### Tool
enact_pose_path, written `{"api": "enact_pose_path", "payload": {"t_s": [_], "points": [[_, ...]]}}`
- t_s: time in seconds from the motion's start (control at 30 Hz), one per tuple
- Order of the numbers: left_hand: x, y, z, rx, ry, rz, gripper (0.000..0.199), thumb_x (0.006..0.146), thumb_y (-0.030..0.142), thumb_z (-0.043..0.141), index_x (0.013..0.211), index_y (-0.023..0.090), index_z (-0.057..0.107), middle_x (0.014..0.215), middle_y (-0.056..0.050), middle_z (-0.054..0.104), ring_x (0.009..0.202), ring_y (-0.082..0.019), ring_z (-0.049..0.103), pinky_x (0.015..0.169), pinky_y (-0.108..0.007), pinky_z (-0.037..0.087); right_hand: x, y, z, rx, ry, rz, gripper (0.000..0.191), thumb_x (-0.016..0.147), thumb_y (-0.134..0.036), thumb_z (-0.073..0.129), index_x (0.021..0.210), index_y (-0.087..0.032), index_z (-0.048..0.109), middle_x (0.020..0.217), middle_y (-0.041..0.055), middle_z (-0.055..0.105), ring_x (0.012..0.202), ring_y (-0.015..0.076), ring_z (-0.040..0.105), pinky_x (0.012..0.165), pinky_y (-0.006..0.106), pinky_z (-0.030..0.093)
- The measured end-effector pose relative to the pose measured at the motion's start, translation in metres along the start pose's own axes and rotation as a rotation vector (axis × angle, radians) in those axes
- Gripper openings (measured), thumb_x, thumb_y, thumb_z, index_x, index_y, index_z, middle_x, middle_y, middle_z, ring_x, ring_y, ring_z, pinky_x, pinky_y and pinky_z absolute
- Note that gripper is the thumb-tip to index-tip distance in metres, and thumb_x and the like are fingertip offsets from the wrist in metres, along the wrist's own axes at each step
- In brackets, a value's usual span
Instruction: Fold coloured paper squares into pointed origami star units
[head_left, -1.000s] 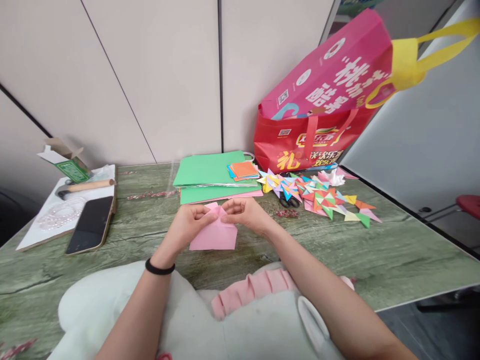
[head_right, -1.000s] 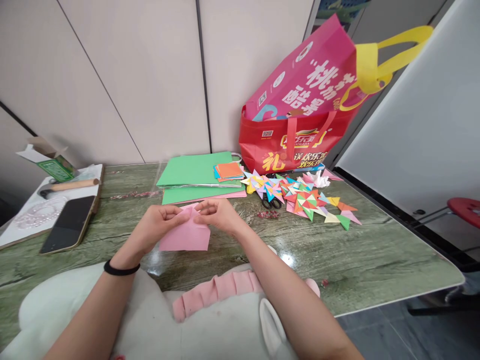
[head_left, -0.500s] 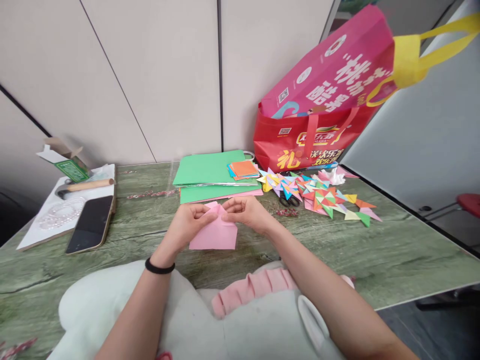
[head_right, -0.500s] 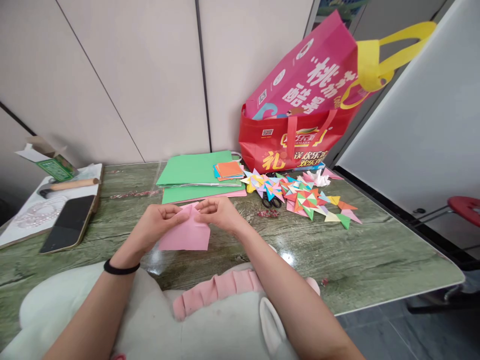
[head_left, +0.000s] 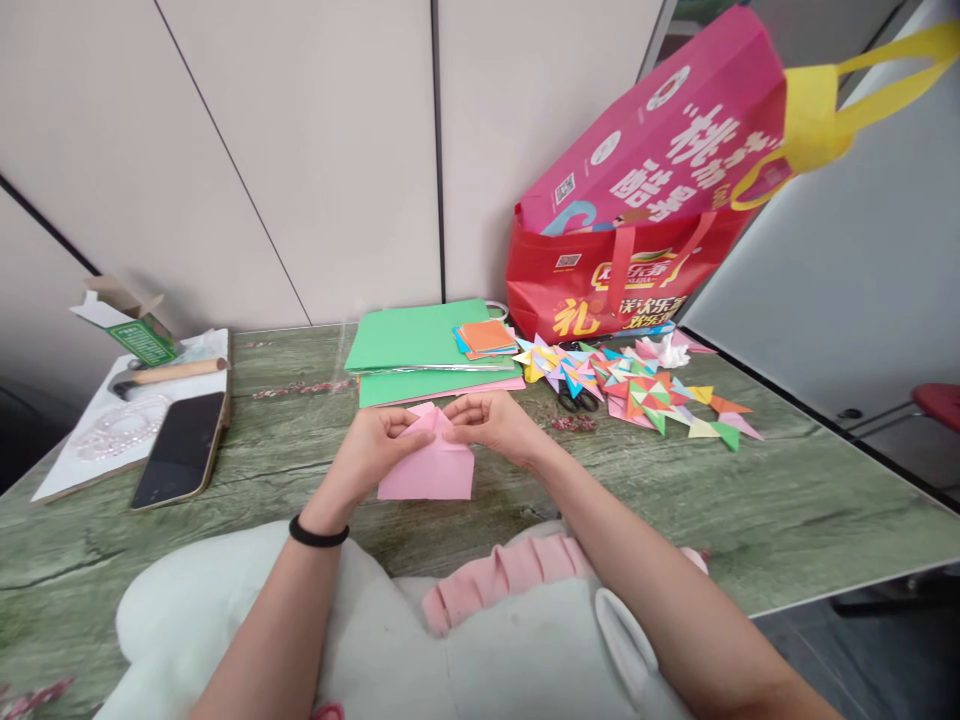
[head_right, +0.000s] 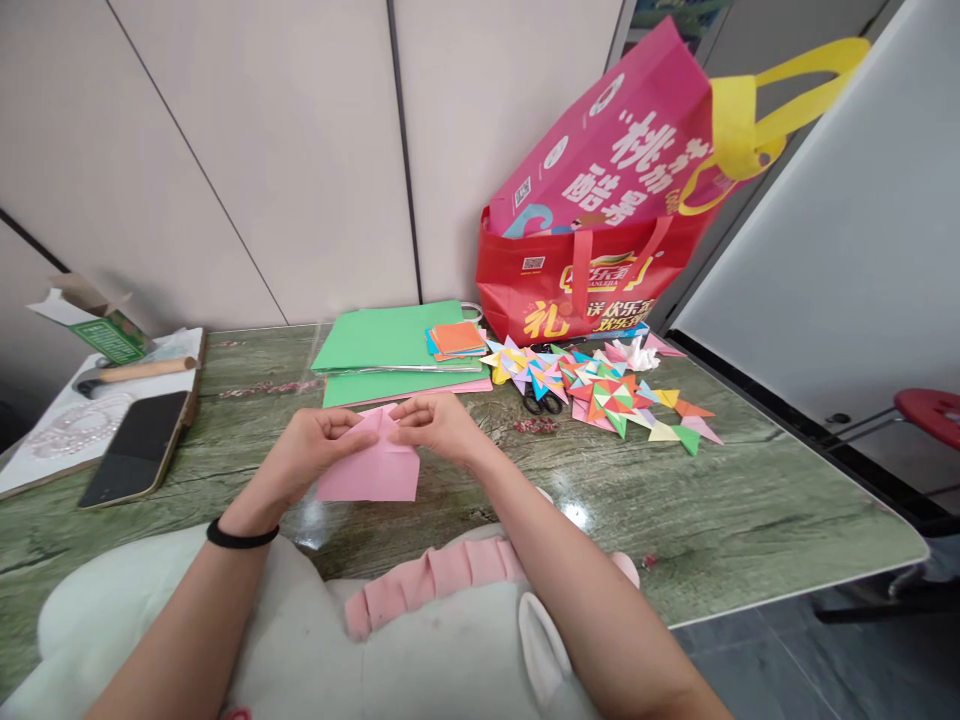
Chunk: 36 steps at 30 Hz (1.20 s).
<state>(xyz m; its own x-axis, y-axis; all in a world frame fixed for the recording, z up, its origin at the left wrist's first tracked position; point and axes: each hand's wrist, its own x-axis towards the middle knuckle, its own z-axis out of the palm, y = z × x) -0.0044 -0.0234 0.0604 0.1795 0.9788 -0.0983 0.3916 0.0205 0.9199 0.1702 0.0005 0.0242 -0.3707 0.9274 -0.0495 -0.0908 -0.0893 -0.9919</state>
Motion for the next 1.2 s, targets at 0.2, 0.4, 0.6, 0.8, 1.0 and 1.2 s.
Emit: {"api": "enact_pose_path", "payload": {"t_s": [0.2, 0.4, 0.6, 0.8, 1.0, 1.2], "points": [[0.0013, -0.0023, 0.0003, -0.008, -0.003, -0.015, 0.025, 0.060, 0.034, 0.067, 0.069, 0.011, 0.063, 0.053, 0.001, 0.057, 0.044, -0.008, 0.045, 0.041, -0.017, 0.028, -0.0007, -0.0007, -0.0001, -0.008, 0.005, 0.004, 0.036, 0.051, -0.023, 0.076, 0.082, -0.011, 0.064, 0.066, 0.0019, 0.065, 0.057, 0.0090, 0.057, 0.058, 0.023, 0.043], [0.0026, -0.0035, 0.0015, 0.037, -0.007, 0.001, 0.025, 0.059, 0.032, 0.066, 0.070, 0.010, 0.063, 0.055, 0.000, 0.056, 0.046, -0.009, 0.045, 0.042, -0.018, 0.028, -0.0001, -0.0015, 0.0010, -0.025, 0.006, 0.015, 0.034, 0.052, -0.022, 0.075, 0.082, -0.010, 0.064, 0.065, 0.0017, 0.064, 0.057, 0.0082, 0.056, 0.058, 0.022, 0.043], [0.0010, -0.0001, 0.0050, 0.006, 0.009, -0.020, 0.029, 0.056, 0.034, 0.068, 0.072, 0.010, 0.061, 0.057, 0.000, 0.057, 0.047, -0.009, 0.045, 0.041, -0.017, 0.028, 0.0007, -0.0014, 0.0030, -0.031, -0.030, -0.044, 0.028, 0.051, -0.027, 0.075, 0.072, -0.011, 0.063, 0.067, 0.0003, 0.063, 0.058, 0.0082, 0.055, 0.059, 0.022, 0.041], [-0.0002, 0.0010, 0.0072, 0.028, -0.013, 0.036, 0.027, 0.058, 0.034, 0.067, 0.070, 0.012, 0.057, 0.053, 0.003, 0.054, 0.044, -0.007, 0.042, 0.040, -0.016, 0.026, 0.0009, 0.0002, 0.0045, -0.038, -0.025, -0.081, 0.029, 0.056, -0.038, 0.072, 0.068, -0.013, 0.063, 0.066, -0.0007, 0.061, 0.058, 0.0077, 0.051, 0.056, 0.021, 0.038], [-0.0005, 0.0014, 0.0082, 0.060, -0.013, 0.069, 0.026, 0.058, 0.034, 0.066, 0.069, 0.013, 0.055, 0.048, 0.005, 0.050, 0.041, -0.006, 0.039, 0.038, -0.015, 0.025, 0.0010, 0.0000, 0.0046, -0.074, 0.008, -0.097, 0.032, 0.058, -0.043, 0.069, 0.065, -0.013, 0.063, 0.061, -0.0009, 0.059, 0.055, 0.0074, 0.047, 0.052, 0.021, 0.034], [-0.0011, 0.0033, 0.0087, 0.081, -0.030, 0.069, 0.026, 0.059, 0.033, 0.065, 0.070, 0.013, 0.055, 0.051, 0.003, 0.053, 0.044, -0.007, 0.041, 0.039, -0.016, 0.027, 0.0021, 0.0027, 0.0046, -0.064, 0.032, -0.093, 0.034, 0.057, -0.044, 0.070, 0.060, -0.012, 0.060, 0.055, -0.0022, 0.054, 0.050, 0.0057, 0.041, 0.048, 0.020, 0.030]]}}
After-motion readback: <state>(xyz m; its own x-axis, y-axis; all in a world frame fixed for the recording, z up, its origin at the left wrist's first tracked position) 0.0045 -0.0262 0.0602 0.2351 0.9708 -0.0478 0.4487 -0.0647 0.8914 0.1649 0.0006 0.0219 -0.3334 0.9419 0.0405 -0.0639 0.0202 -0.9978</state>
